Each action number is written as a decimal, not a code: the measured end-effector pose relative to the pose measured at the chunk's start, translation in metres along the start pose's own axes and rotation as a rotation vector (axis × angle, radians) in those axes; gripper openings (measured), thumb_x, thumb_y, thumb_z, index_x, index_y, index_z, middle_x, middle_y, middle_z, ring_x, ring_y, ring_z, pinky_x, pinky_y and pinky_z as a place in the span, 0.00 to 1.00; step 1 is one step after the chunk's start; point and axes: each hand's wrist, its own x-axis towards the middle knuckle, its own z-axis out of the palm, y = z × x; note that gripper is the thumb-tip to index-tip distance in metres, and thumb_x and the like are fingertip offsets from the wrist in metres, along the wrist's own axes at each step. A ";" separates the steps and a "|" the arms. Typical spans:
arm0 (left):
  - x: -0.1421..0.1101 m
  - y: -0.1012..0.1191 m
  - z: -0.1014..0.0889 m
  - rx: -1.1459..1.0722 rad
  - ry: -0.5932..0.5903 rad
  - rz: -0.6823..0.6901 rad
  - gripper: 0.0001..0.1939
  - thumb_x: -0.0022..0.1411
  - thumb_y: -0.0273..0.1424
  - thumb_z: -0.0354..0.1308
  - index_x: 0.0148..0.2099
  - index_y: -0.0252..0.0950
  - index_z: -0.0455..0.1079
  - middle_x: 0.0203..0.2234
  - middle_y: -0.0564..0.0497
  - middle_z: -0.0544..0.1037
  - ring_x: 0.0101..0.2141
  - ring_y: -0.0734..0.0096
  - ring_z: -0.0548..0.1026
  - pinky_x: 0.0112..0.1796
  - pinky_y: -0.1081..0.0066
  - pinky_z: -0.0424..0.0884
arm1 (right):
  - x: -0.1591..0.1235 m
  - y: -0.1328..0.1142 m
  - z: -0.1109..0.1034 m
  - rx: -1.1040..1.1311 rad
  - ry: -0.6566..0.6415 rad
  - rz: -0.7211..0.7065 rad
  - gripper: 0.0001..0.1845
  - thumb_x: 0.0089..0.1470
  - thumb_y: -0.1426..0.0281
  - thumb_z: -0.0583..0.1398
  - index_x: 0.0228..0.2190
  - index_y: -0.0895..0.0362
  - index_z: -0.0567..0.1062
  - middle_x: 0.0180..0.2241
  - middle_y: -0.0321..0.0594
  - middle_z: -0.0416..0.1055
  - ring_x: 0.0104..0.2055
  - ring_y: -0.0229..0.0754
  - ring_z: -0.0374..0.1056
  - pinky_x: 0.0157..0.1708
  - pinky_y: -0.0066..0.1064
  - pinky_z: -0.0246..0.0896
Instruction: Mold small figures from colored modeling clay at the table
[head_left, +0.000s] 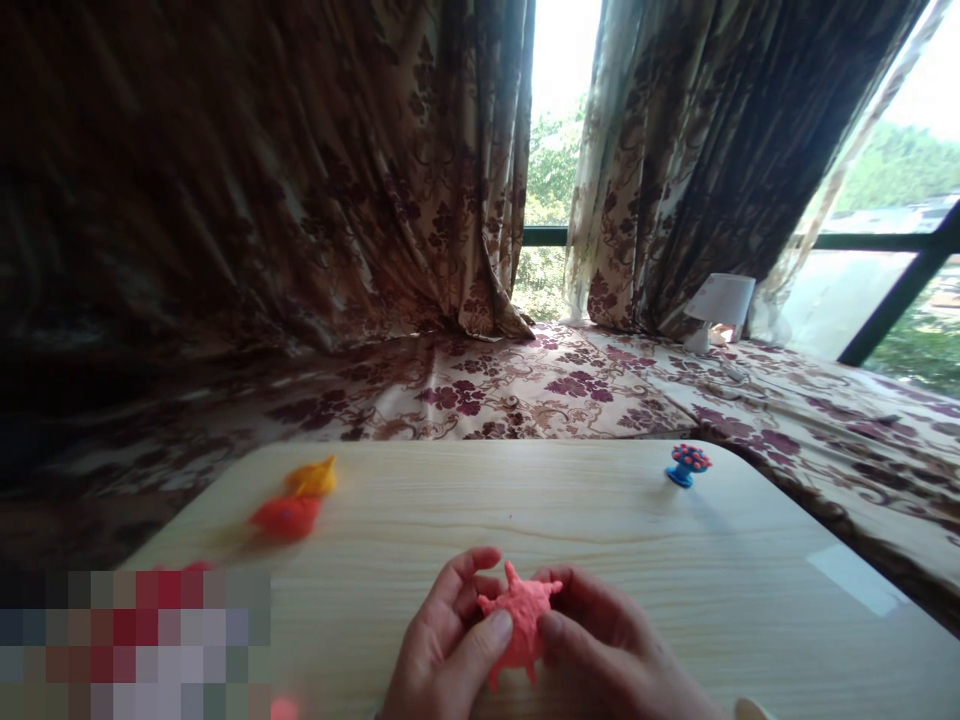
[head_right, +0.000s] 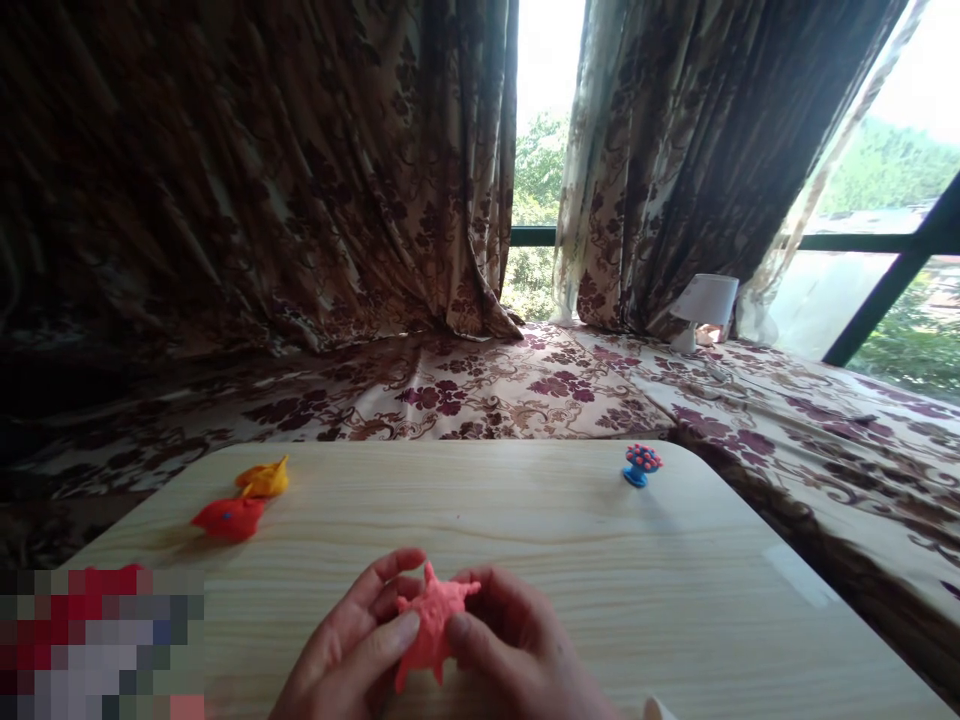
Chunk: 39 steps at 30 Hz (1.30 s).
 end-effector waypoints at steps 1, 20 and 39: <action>0.000 0.001 0.000 -0.014 0.000 -0.005 0.21 0.47 0.33 0.63 0.45 0.38 0.66 0.31 0.50 0.74 0.33 0.67 0.73 0.37 0.68 0.65 | 0.000 0.000 0.000 -0.003 0.002 0.001 0.13 0.51 0.60 0.60 0.35 0.56 0.72 0.33 0.38 0.73 0.39 0.41 0.68 0.39 0.27 0.61; 0.003 -0.005 -0.005 -0.032 0.057 -0.056 0.21 0.47 0.34 0.62 0.45 0.38 0.68 0.29 0.52 0.72 0.30 0.70 0.72 0.34 0.69 0.64 | -0.001 0.005 0.000 -0.073 -0.010 -0.007 0.13 0.51 0.60 0.60 0.34 0.57 0.71 0.31 0.38 0.72 0.36 0.40 0.67 0.36 0.27 0.61; 0.003 -0.005 -0.004 -0.078 0.041 -0.057 0.22 0.46 0.33 0.64 0.45 0.39 0.66 0.28 0.53 0.70 0.27 0.74 0.70 0.29 0.74 0.63 | -0.003 0.019 -0.001 -0.135 -0.061 -0.024 0.15 0.50 0.57 0.59 0.33 0.57 0.68 0.27 0.35 0.66 0.30 0.36 0.61 0.30 0.25 0.57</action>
